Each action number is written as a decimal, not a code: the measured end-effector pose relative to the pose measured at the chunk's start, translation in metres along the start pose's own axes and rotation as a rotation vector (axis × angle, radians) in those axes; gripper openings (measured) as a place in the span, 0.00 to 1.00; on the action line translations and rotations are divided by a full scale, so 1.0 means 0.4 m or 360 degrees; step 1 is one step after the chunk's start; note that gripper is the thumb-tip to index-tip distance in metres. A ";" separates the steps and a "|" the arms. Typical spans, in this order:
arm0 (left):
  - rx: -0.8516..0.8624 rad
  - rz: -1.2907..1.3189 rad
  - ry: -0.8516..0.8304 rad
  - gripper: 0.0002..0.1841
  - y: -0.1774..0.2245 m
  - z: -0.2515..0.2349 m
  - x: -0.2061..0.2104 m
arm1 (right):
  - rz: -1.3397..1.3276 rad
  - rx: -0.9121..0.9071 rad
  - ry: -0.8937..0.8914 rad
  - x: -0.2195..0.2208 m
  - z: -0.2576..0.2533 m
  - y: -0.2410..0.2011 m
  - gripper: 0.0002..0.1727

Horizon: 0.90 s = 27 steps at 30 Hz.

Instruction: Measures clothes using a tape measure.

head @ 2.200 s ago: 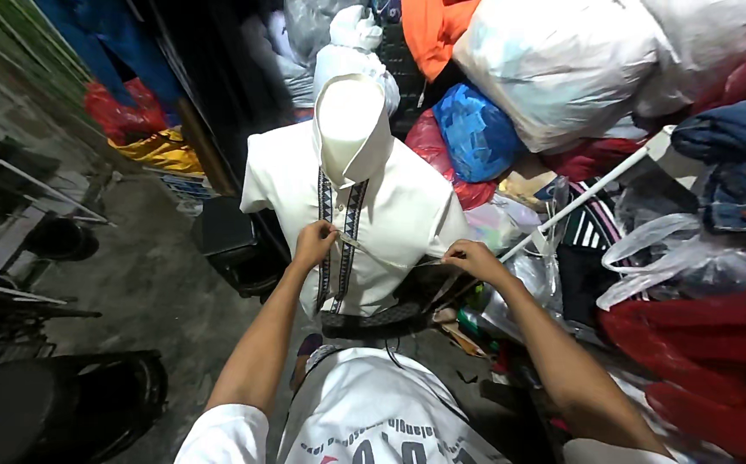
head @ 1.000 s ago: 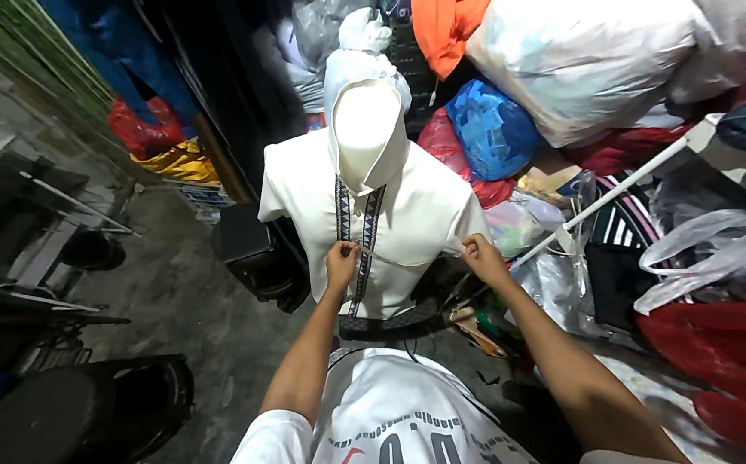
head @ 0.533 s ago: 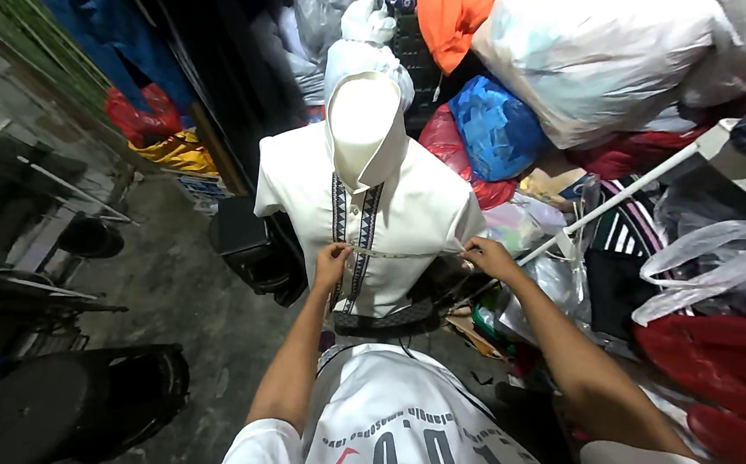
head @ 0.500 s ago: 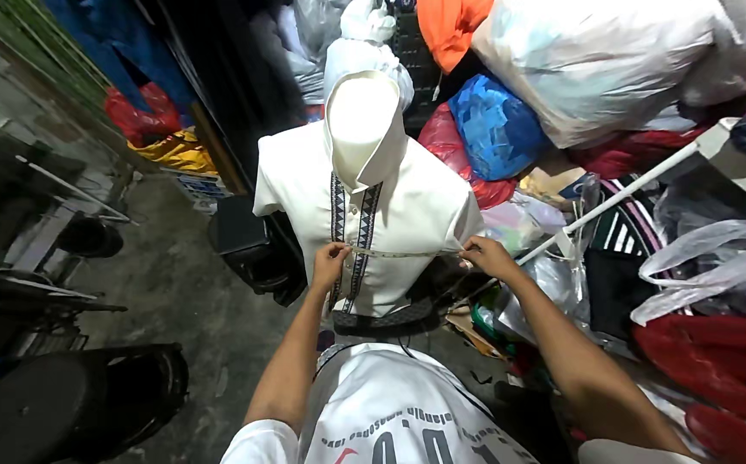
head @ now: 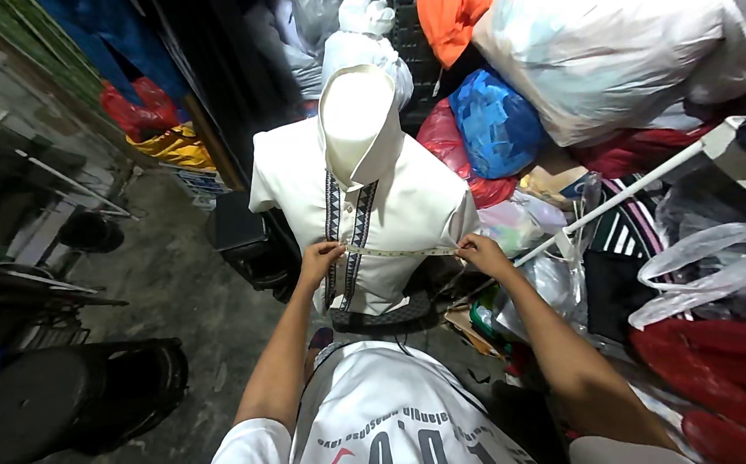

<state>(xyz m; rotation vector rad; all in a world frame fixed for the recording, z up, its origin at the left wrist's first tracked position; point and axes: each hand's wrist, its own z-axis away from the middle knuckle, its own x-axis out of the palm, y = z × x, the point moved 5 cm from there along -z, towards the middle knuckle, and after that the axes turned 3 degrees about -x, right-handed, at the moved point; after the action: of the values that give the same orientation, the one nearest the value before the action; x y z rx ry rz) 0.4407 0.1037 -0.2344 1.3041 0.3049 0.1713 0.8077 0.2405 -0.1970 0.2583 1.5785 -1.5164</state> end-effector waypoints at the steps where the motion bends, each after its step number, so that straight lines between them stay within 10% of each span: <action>1: -0.0005 0.0008 0.0004 0.12 -0.001 0.000 -0.001 | 0.0008 0.0009 0.0012 0.000 -0.001 0.001 0.09; 27: -0.0216 0.0098 0.0175 0.13 0.023 -0.015 0.020 | 0.0400 -0.0146 -0.0039 -0.004 -0.016 -0.048 0.13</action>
<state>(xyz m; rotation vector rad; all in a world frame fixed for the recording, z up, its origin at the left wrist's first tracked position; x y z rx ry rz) 0.4469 0.1140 -0.2280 1.1720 0.3413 0.3115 0.7926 0.2423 -0.1837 0.3698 1.5295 -1.2464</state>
